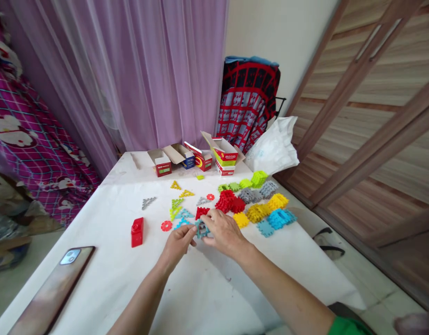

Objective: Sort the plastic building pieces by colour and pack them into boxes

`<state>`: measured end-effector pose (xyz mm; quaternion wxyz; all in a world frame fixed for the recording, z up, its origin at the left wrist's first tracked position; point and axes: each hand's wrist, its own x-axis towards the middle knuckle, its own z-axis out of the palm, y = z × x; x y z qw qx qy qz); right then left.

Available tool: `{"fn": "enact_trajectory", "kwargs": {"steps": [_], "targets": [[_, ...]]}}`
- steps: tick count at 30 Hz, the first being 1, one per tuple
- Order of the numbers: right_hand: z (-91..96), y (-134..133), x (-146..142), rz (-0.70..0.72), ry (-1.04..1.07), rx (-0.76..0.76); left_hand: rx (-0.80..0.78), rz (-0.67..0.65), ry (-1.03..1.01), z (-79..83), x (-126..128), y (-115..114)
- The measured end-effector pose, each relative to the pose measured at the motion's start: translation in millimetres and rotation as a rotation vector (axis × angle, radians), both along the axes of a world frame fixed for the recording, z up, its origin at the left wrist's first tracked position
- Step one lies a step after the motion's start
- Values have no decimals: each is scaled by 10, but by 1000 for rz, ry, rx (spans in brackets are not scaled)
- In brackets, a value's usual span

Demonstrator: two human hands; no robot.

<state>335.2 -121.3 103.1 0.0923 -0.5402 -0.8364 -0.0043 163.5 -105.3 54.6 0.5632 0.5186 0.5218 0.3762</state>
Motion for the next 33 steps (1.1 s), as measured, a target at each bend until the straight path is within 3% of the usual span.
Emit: {"fn": "enact_trajectory", "kwargs": {"steps": [2, 4, 6, 9, 12, 14, 19, 26, 30, 33], "targets": [[42, -97, 243, -12, 41, 12, 85, -11, 46, 32, -74, 77], [127, -187, 632, -82, 94, 60, 243, 101, 175, 42, -231, 191], [244, -255, 1168, -226, 110, 145, 371, 224, 397, 12, -422, 287], [388, -310, 2082, -485, 24, 244, 459, 291, 663, -105, -634, 319], [373, -314, 2789, -588, -125, 88, 542, 290, 738, -251, -685, 250], [277, -285, 3039, -574, -177, -62, 585, 279, 758, -323, -673, 209], [29, -150, 3133, -465, -228, -190, 620, 283, 813, -354, -673, 198], [-29, -35, 3113, -399, -290, -217, 574, 277, 849, -317, -680, 208], [-169, -41, 3204, -389, -256, -142, 605, 283, 858, -348, -681, 220], [-327, -104, 3299, -400, -221, 9, 605, 301, 834, -374, -682, 220]]}}
